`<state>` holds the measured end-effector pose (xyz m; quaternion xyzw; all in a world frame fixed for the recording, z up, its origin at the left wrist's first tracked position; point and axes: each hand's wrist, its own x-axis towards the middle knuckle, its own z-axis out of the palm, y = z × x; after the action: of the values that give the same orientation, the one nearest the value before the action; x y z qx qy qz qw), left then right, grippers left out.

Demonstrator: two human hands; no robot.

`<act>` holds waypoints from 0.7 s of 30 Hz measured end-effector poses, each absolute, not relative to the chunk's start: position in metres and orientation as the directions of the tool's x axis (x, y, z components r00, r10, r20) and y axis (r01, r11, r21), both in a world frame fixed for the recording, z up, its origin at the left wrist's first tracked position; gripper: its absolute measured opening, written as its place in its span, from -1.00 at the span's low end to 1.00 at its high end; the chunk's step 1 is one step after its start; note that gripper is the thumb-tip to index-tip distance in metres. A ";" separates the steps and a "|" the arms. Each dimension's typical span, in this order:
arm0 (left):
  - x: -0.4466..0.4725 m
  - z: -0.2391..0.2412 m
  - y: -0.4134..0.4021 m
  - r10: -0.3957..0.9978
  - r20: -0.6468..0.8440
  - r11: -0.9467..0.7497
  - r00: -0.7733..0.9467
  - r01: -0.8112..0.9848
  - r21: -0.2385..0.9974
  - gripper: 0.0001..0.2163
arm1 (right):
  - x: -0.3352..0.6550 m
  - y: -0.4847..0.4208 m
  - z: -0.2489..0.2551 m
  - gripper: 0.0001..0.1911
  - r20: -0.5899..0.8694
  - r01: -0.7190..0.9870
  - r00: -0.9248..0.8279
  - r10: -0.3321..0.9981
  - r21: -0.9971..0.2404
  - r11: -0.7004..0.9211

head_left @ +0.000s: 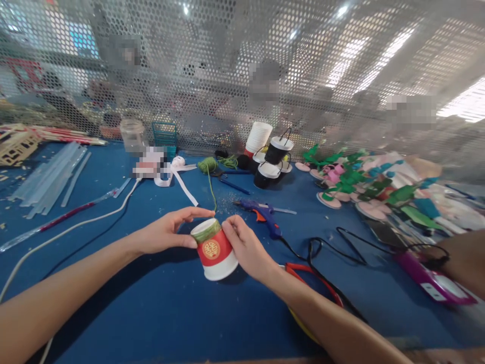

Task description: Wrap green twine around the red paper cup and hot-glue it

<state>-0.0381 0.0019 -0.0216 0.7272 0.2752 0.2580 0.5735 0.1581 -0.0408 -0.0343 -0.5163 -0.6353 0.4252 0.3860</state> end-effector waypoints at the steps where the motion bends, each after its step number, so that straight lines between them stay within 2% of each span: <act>1: -0.038 -0.021 0.002 0.723 0.062 -0.211 0.688 0.135 0.968 -0.50 | 0.159 -0.040 -0.034 -0.75 0.075 0.334 -0.151 0.986 -0.935 0.122; 4: -0.039 -0.020 0.003 0.805 0.057 -0.222 0.591 0.209 0.952 -0.53 | 0.162 -0.039 -0.032 -0.76 0.128 0.354 -0.090 0.988 -0.923 0.152; 8: -0.038 -0.013 0.004 0.935 0.069 -0.194 0.349 0.340 0.920 -0.80 | 0.166 -0.035 -0.028 -0.76 0.149 0.374 -0.035 0.988 -0.915 0.151; 10: -0.037 -0.008 0.006 0.959 0.090 -0.197 0.267 0.405 0.893 -0.79 | 0.167 -0.034 -0.026 -0.76 0.157 0.383 -0.019 0.987 -0.911 0.152; 14: -0.032 0.005 0.009 0.955 0.116 -0.230 0.272 0.437 0.870 -0.71 | 0.167 -0.033 -0.022 -0.75 0.148 0.367 0.010 0.989 -0.921 0.134; 16: -0.028 0.011 0.009 0.946 0.076 -0.216 0.315 0.437 0.873 -0.58 | 0.166 -0.033 -0.020 -0.75 0.131 0.354 0.022 0.991 -0.928 0.115; 19: -0.020 0.013 0.004 0.919 0.016 -0.191 0.394 0.409 0.893 -0.64 | 0.165 -0.031 -0.017 -0.76 0.116 0.362 0.023 0.993 -0.927 0.100; 21: -0.012 0.010 0.000 0.907 -0.039 -0.141 0.419 0.389 0.910 -0.53 | 0.163 -0.029 -0.015 -0.76 0.121 0.389 0.011 0.993 -0.915 0.108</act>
<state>-0.0125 -0.0004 0.0101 0.7024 0.4614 0.2781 0.4652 0.1627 -0.0291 -0.0150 -0.5676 -0.6088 0.3522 0.4280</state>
